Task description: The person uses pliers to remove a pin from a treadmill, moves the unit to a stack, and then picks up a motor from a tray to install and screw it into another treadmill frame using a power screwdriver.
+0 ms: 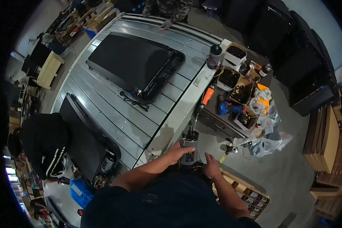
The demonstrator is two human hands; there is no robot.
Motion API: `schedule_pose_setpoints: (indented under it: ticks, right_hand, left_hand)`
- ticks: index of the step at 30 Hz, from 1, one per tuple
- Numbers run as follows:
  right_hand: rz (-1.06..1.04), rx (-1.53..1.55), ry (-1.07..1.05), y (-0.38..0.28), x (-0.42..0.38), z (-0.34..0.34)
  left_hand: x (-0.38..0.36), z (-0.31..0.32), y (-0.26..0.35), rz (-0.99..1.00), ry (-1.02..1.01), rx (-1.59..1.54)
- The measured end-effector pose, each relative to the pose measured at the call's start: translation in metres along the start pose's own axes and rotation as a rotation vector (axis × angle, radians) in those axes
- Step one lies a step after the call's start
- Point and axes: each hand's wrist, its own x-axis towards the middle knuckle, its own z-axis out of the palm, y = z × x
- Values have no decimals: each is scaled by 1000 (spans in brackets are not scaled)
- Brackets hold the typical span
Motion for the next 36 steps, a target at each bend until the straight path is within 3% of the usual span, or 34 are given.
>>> schedule_pose_setpoints:
  ticks: [2,3,6,7,12,16,19,20,23,29,32,33,36]
  right_hand:
    - [-49,958,-345,-49,51,-29]
    - [111,1074,-440,-73,69,-40]
    - [-245,221,-702,-112,124,-70]
    - [-376,75,-625,-109,137,-64]
    - [-269,231,-620,-116,223,-52]
    - [-95,461,-606,-118,305,-35]
    - [-48,256,-590,-153,375,-72]
    - [-202,235,-554,-141,406,-60]
    - [-270,58,-482,-154,476,-59]
    - [-234,76,-494,-205,558,-51]
    - [-313,90,-410,-198,566,-22]
    - [-308,109,-413,-204,569,-27]
    - [-287,210,-391,-196,566,-33]
  left_hand:
    - [4,-18,17,90,48,0]
    - [9,-29,24,176,64,6]
    - [10,-51,58,197,235,7]
    - [12,-60,67,217,268,-58]
    - [52,-115,82,275,509,-153]
    - [95,-136,134,218,713,-308]
    - [135,-150,180,266,749,-374]
    - [155,-161,187,262,802,-384]
    - [213,-212,194,273,899,-370]
    - [266,-274,219,193,1244,-325]
    - [252,-259,230,202,1329,13]
    - [265,-279,196,133,1339,323]
    - [258,-252,213,15,1298,487]
